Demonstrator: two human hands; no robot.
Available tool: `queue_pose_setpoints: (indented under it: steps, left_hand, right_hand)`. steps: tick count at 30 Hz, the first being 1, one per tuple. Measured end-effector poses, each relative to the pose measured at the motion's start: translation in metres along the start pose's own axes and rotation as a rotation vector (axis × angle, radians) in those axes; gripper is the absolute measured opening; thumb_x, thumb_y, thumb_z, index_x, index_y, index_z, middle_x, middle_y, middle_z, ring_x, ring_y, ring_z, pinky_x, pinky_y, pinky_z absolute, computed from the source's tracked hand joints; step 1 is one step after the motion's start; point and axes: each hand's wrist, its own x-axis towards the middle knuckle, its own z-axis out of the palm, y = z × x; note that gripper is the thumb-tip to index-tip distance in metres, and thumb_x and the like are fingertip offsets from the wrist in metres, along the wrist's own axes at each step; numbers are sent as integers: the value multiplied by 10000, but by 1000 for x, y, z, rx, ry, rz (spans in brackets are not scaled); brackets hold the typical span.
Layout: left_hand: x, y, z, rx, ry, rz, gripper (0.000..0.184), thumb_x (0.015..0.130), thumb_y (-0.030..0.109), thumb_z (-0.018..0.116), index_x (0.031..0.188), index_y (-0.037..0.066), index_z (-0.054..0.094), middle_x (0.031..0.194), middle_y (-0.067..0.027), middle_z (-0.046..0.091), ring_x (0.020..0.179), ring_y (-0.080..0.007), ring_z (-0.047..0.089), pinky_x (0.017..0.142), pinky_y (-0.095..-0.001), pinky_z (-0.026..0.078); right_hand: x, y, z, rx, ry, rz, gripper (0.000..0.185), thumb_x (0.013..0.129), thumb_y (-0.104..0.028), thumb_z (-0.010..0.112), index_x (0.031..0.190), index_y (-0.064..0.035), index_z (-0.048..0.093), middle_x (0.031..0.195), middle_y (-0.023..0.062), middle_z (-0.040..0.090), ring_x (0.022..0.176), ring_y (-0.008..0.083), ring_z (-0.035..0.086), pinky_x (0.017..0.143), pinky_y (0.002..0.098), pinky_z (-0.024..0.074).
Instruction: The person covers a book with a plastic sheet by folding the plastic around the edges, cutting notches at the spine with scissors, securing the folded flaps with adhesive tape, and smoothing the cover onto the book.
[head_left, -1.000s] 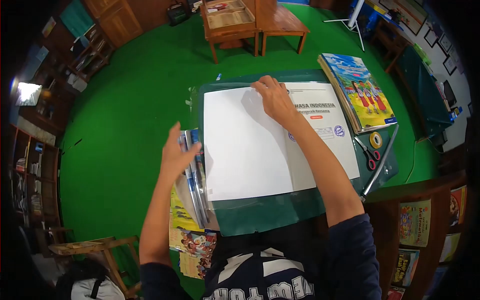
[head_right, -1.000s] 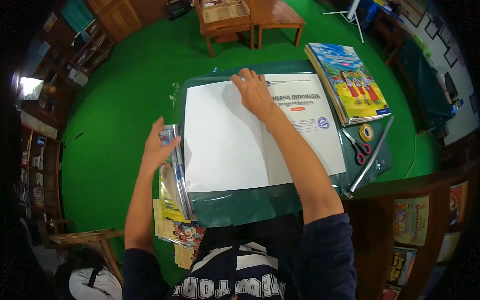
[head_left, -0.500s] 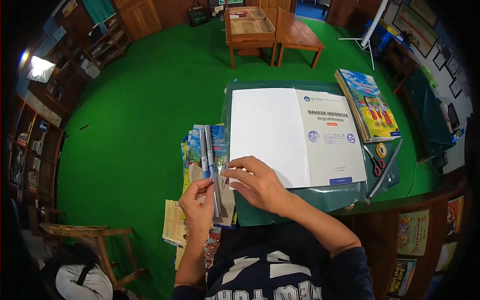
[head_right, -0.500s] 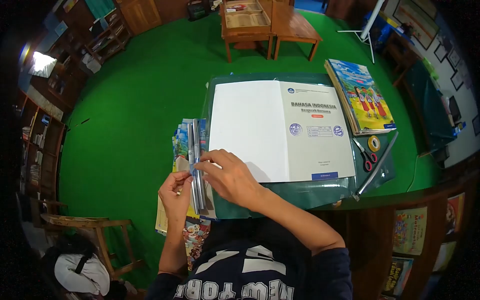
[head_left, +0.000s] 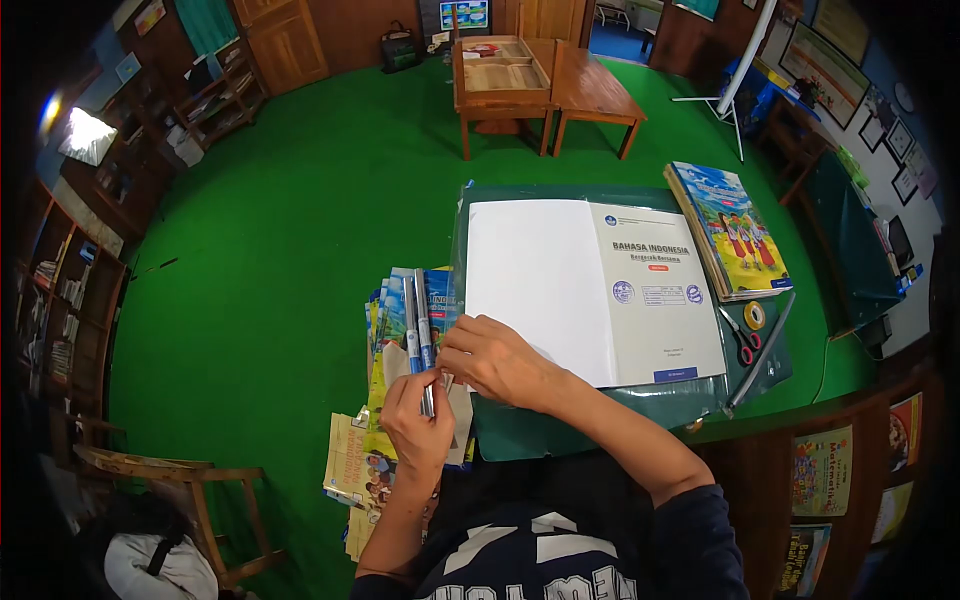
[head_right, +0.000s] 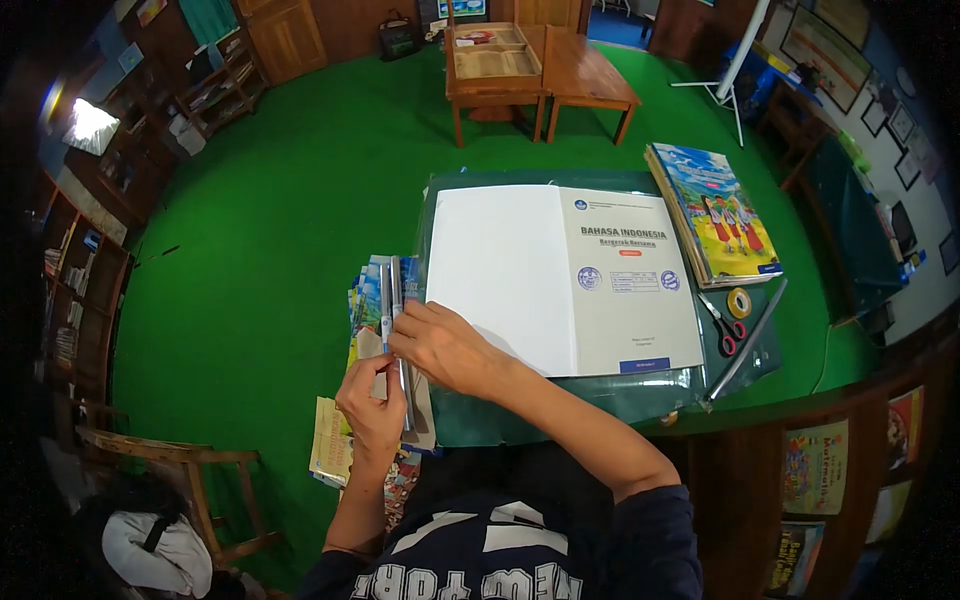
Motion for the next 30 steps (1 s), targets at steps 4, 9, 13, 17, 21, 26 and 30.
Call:
queue_pose_setpoints:
  steps: [4, 9, 13, 17, 21, 26, 30]
  left_hand:
    - [1, -2, 1, 6, 16, 9, 171, 712, -44, 681, 870, 19, 664, 757, -106, 618, 624, -285, 555, 591, -364, 454]
    - [0, -2, 2, 34, 30, 20, 157, 705, -20, 717, 837, 33, 651, 747, -95, 607, 612, -278, 537, 580, -366, 443]
    - [-4, -5, 4, 65, 53, 43, 156, 700, -9, 737, 809, 42, 637, 735, -87, 595, 601, -271, 520, 571, -366, 434]
    - [-6, -8, 9, 79, 79, 80, 162, 697, -8, 746, 785, 48, 623, 722, -79, 581, 590, -265, 505, 564, -367, 425]
    - [-6, -9, 12, 67, 104, 115, 164, 698, -22, 741, 770, 51, 612, 712, -73, 570, 584, -259, 493, 558, -366, 418]
    - [-6, -9, 13, 65, 102, 160, 167, 699, -29, 738, 770, 49, 609, 715, -69, 560, 583, -259, 492, 559, -363, 417]
    - [-6, -12, 12, 101, 60, 179, 159, 705, -32, 730, 769, 43, 604, 728, -73, 542, 596, -260, 486, 571, -365, 417]
  right_hand:
    - [1, 6, 1, 67, 32, -25, 101, 784, -123, 654, 826, -58, 590, 897, 70, 573, 806, 235, 489, 759, 321, 441]
    - [7, 8, -2, 93, -3, -43, 79, 790, -97, 641, 799, -57, 574, 854, 81, 576, 785, 241, 495, 749, 325, 445]
    - [10, 8, 2, 130, -11, -23, 58, 787, -68, 629, 783, -54, 572, 803, 90, 579, 750, 251, 512, 731, 332, 453]
    - [12, 11, 4, 171, -8, 22, 44, 775, -45, 615, 760, -50, 574, 746, 102, 582, 705, 270, 533, 705, 342, 463]
    - [15, 12, 5, 203, -29, 75, 43, 752, -31, 605, 723, -43, 576, 696, 116, 587, 661, 297, 555, 676, 355, 472]
    - [19, 15, 5, 202, -113, 135, 53, 731, -45, 606, 687, -27, 582, 672, 140, 609, 620, 334, 573, 631, 370, 478]
    - [22, 17, 4, 187, -171, 148, 59, 716, -62, 607, 687, -14, 592, 654, 165, 617, 584, 356, 572, 595, 385, 478]
